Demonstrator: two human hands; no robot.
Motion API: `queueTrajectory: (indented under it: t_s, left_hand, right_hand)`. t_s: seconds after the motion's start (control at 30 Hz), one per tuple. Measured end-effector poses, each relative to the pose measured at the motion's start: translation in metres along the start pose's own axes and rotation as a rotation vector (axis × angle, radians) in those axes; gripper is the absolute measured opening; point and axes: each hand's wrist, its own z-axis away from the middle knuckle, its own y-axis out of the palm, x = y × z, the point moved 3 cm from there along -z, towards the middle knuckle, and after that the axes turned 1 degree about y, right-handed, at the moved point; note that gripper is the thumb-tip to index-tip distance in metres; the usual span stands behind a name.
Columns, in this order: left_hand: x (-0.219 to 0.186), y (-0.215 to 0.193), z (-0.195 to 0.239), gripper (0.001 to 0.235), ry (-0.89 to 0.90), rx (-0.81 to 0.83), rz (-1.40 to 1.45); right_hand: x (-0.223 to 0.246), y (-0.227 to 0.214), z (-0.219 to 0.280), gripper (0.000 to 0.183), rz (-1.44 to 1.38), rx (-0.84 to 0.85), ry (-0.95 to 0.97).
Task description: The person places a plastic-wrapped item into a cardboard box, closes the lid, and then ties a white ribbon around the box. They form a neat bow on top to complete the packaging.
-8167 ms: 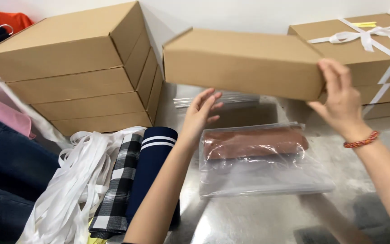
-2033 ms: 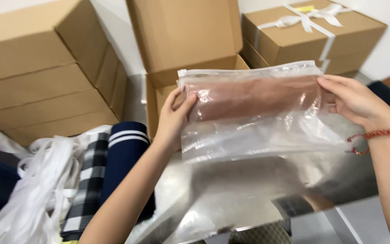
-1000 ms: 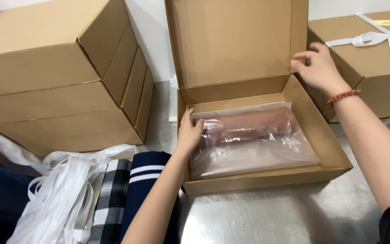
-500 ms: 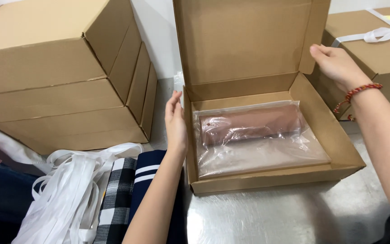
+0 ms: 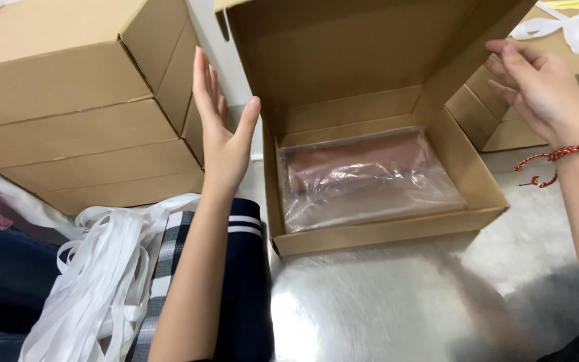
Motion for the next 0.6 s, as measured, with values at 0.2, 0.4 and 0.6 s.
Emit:
queueTrajectory:
  t_s: [0.2,0.4,0.6]
  left_hand:
    - [-0.026,0.003,0.013,0.097,0.102,0.009,-0.128]
    - [-0.079,0.000,0.042,0.073,0.173,0.184,-0.200]
    - [-0.104,-0.007,0.077,0.051,0.106,0.304,-0.299]
  right_hand:
    - [0.007,-0.021,0.058,0.023,0.017,-0.059,-0.006]
    - [0.006,-0.035,0.116,0.035,0.220,-0.098,-0.240]
    - [0.024,-0.030,0.171,0.089,0.281,-0.001,-0.530]
